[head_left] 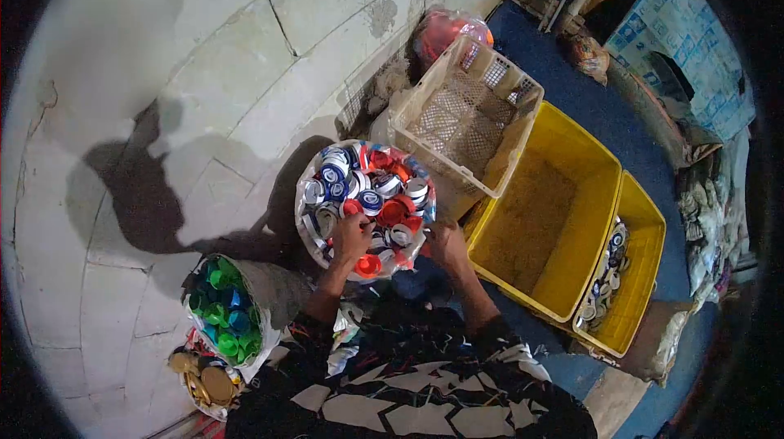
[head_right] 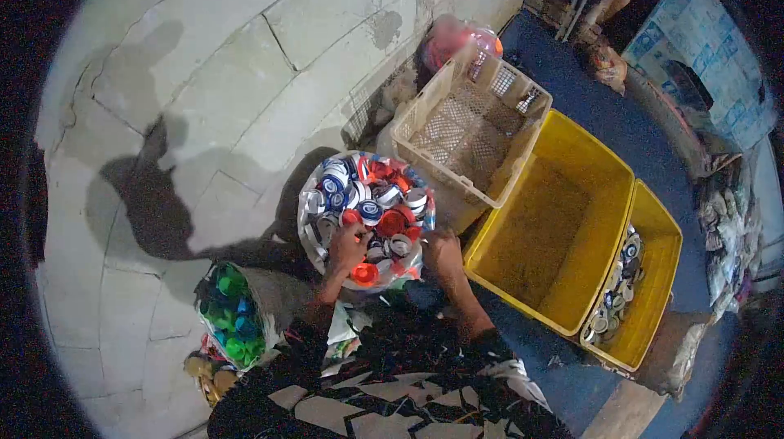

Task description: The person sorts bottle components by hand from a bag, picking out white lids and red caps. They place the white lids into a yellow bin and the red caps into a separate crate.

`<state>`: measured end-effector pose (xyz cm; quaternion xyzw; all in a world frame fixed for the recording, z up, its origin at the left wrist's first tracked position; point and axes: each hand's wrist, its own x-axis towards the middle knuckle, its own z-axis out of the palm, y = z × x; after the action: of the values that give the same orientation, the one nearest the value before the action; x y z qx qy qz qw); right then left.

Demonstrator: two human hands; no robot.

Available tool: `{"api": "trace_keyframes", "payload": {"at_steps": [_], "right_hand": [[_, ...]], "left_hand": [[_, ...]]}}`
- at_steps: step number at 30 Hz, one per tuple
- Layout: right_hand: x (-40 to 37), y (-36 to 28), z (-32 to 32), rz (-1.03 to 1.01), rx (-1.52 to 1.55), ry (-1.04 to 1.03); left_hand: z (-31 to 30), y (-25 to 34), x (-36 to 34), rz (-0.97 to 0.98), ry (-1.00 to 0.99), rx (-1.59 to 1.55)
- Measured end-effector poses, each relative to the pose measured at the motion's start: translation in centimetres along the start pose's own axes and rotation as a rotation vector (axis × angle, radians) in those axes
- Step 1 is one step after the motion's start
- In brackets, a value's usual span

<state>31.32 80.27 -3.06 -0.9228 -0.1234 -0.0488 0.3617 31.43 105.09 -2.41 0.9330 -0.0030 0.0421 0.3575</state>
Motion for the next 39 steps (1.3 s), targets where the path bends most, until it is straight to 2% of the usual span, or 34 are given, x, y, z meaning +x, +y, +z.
{"api": "trace_keyframes", "payload": {"at_steps": [4, 7, 10, 14, 17, 20, 21, 24, 25, 26, 27, 28, 31, 32, 33, 36, 37, 39], "right_hand": [[3.8, 2.0, 2.1, -0.044, -0.227, -0.117], [7.0, 2.6, 3.2, -0.269, -0.269, 0.097], [8.1, 2.2, 2.8, -0.09, -0.344, -0.16], [7.6, 6.2, 5.8, -0.159, -0.339, -0.05], [6.7, 5.0, 4.5, 0.056, -0.193, -0.183], [5.5, 4.4, 2.3, -0.083, -0.048, -0.028], [5.0, 4.4, 1.9, -0.113, -0.053, 0.009], [2.4, 4.4, 0.7, -0.199, -0.067, 0.119], [1.5, 3.9, -0.2, -0.24, -0.071, 0.161], [0.9, 3.5, -1.2, -0.284, -0.074, 0.204], [0.4, 0.0, -4.2, -0.174, -0.012, 0.216], [-0.2, -0.4, -5.1, -0.121, 0.003, 0.206], [-1.8, -1.4, -7.1, 0.069, 0.065, 0.122], [-2.3, -0.7, -6.9, 0.05, 0.04, 0.145], [-2.9, 0.3, -6.5, 0.029, 0.015, 0.166], [-3.9, -0.3, -6.7, 0.052, -0.026, 0.168], [-4.0, -0.7, -6.9, 0.071, -0.035, 0.159], [-4.4, 0.0, -6.2, 0.075, -0.021, 0.171]], "left_hand": [[0.6, 0.1, -0.1, -0.041, 0.03, -0.049], [-0.1, 1.6, -0.2, -0.053, 0.092, -0.098], [0.0, 1.9, 0.7, -0.027, 0.107, -0.021], [1.4, 1.1, 3.4, 0.097, 0.125, 0.073], [2.0, 1.7, 5.8, 0.102, 0.073, 0.244], [2.4, 2.8, 7.5, 0.324, 0.238, 0.332], [2.9, 2.8, 8.2, 0.263, 0.13, 0.305], [4.4, 2.4, 9.6, 0.176, -0.059, 0.475], [5.0, 1.7, 10.0, 0.291, 0.005, 0.498], [5.6, 1.0, 10.5, 0.278, -0.036, 0.475], [5.7, 1.0, 10.9, 0.263, -0.079, 0.454], [5.8, 0.8, 11.1, 0.249, -0.122, 0.436], [6.4, 0.1, 11.4, 0.283, -0.073, 0.39], [6.0, 0.4, 11.3, 0.285, -0.049, 0.38], [5.6, -0.4, 11.4, 0.37, -0.025, 0.382], [2.2, 3.3, 10.5, 0.14, -0.111, 0.225], [2.5, 2.0, 10.7, 0.374, 0.06, 0.062], [1.8, 2.0, 10.1, 0.358, 0.059, 0.0]]}}
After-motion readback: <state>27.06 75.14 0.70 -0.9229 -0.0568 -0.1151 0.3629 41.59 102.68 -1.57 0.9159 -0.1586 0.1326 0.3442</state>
